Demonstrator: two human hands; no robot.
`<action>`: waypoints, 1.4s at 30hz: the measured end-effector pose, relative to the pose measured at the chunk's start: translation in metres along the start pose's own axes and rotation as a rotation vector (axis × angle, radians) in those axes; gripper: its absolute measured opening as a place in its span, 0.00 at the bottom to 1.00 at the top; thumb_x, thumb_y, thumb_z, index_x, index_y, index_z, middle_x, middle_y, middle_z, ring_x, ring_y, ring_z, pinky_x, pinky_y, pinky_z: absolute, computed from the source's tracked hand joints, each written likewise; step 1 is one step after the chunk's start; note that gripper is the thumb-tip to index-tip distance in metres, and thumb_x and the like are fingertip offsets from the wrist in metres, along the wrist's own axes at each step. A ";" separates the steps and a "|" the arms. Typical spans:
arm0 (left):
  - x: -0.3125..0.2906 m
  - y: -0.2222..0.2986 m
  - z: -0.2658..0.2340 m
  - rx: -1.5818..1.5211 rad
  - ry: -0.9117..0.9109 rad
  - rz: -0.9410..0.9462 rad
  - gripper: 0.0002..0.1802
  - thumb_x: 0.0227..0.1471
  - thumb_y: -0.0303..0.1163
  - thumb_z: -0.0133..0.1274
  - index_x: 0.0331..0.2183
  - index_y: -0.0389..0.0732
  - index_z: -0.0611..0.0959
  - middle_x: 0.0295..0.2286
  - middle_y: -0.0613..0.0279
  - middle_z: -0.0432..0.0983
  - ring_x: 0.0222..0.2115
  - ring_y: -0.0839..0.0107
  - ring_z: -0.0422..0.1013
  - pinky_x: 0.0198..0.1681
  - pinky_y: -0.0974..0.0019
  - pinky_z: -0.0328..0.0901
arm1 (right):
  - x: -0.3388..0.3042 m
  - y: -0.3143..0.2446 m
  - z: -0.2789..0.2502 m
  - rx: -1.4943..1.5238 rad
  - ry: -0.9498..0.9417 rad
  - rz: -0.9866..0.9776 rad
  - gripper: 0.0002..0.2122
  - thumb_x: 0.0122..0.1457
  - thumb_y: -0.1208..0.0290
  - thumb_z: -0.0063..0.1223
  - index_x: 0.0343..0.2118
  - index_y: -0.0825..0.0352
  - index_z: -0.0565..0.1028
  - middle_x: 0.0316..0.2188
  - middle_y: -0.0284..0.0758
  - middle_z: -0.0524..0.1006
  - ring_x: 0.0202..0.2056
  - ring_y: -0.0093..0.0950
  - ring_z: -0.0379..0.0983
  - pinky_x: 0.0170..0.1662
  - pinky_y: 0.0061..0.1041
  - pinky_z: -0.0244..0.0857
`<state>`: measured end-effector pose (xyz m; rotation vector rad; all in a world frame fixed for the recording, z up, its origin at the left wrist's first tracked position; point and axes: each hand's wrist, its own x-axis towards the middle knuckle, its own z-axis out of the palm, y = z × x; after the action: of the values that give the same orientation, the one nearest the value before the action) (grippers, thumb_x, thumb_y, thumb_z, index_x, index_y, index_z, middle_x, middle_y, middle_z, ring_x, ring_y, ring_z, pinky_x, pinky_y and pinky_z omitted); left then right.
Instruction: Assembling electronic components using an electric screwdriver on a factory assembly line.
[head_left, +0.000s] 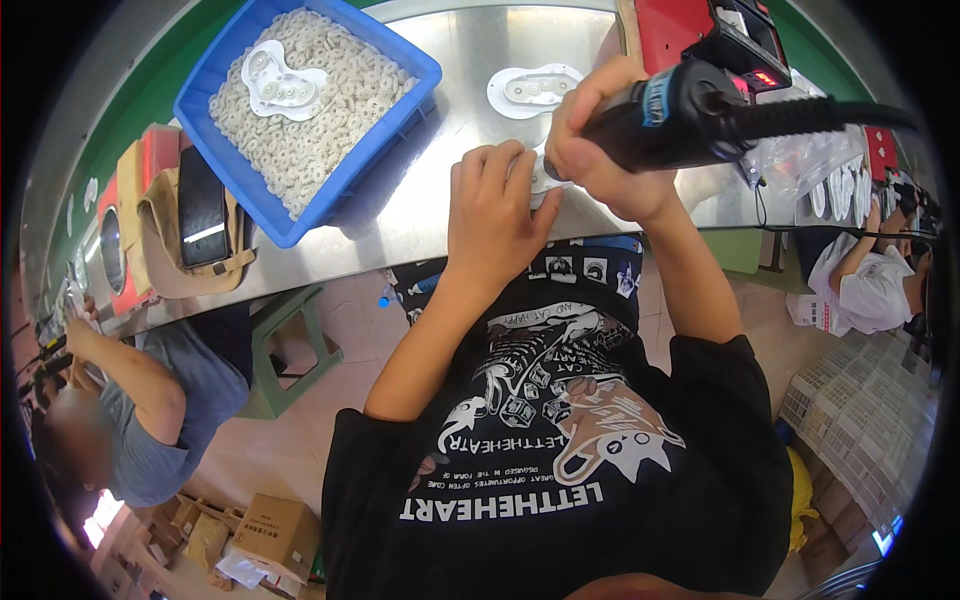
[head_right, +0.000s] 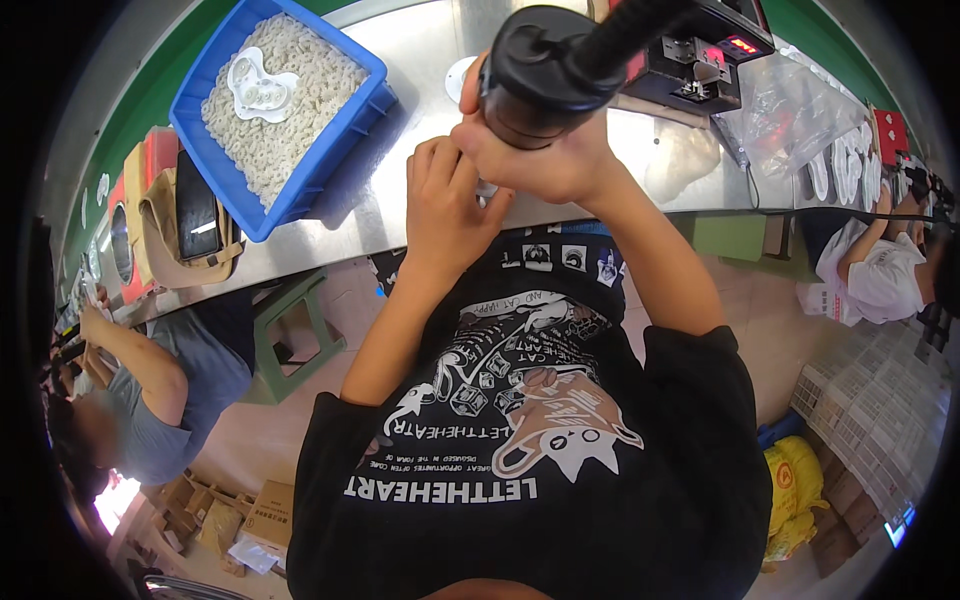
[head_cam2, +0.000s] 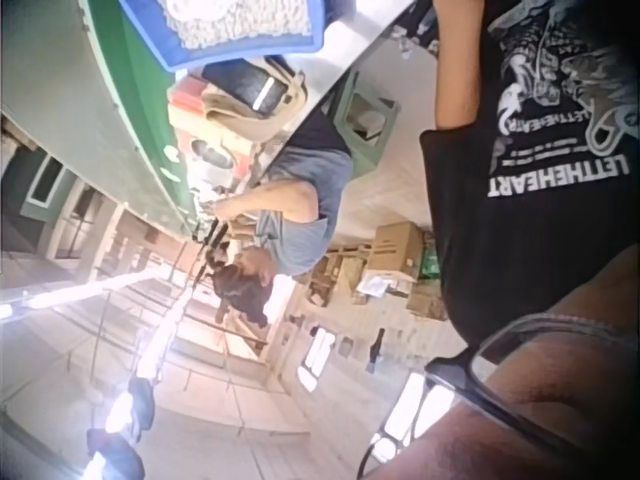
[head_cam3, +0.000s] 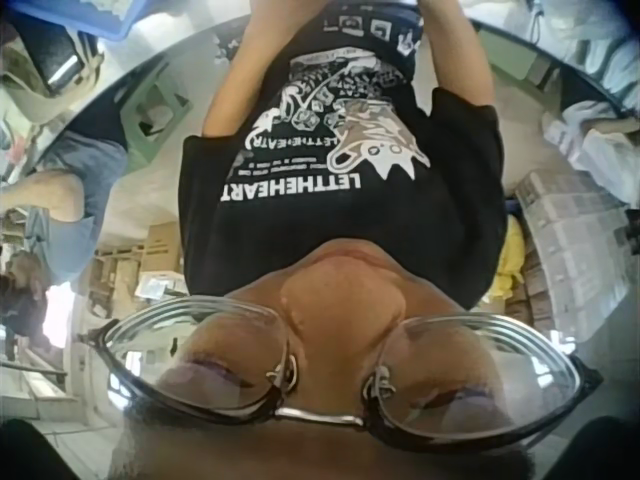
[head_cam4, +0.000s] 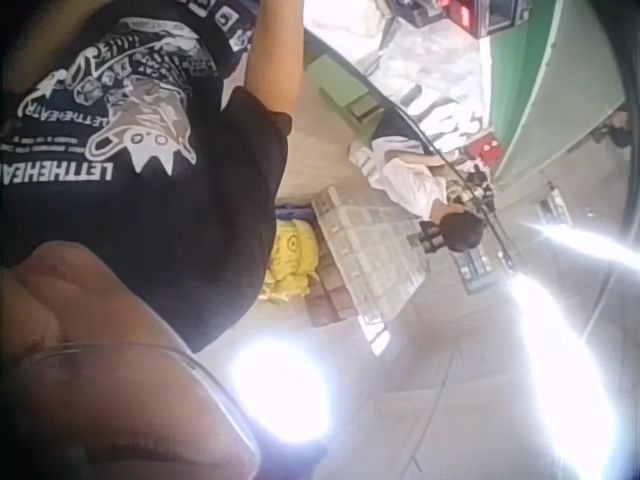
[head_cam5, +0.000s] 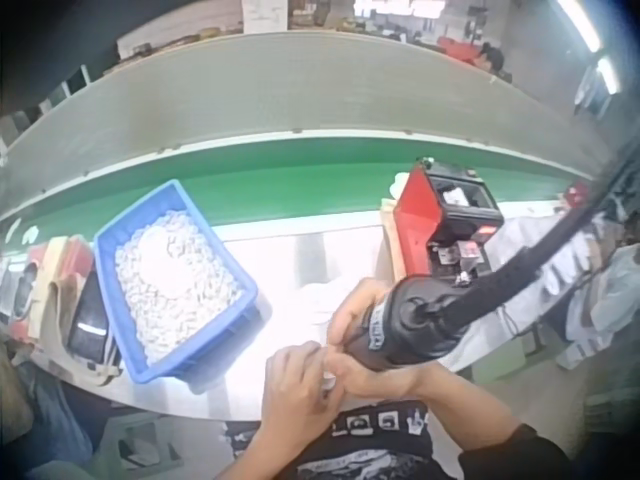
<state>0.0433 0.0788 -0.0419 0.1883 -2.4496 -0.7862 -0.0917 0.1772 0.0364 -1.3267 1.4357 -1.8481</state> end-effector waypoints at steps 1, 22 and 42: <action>0.000 0.000 -0.002 0.003 -0.001 0.003 0.25 0.44 0.35 0.66 0.43 0.33 0.81 0.44 0.54 0.74 0.44 0.52 0.68 0.46 0.53 0.62 | 0.000 -0.001 0.002 0.013 -0.002 0.003 0.15 0.57 0.83 0.59 0.41 0.69 0.64 0.25 0.35 0.74 0.26 0.20 0.70 0.31 0.21 0.67; 0.067 0.026 -0.046 -0.037 0.112 0.324 0.22 0.33 0.31 0.70 0.33 0.35 0.81 0.33 0.49 0.77 0.34 0.48 0.72 0.40 0.52 0.67 | -0.021 -0.123 -0.140 -0.116 0.695 -0.347 0.09 0.58 0.83 0.56 0.42 0.73 0.73 0.19 0.33 0.69 0.17 0.22 0.66 0.24 0.27 0.63; 0.313 -0.025 0.123 0.357 -0.235 -0.007 0.20 0.50 0.42 0.59 0.36 0.34 0.85 0.40 0.39 0.80 0.42 0.40 0.76 0.49 0.47 0.71 | -0.033 -0.098 -0.138 -0.364 0.652 -0.151 0.11 0.52 0.84 0.61 0.39 0.71 0.75 0.24 0.28 0.76 0.23 0.15 0.72 0.27 0.18 0.65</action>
<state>-0.2870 0.0283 0.0067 0.2485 -2.8010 -0.3829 -0.1792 0.3049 0.1124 -1.0405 2.1304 -2.3337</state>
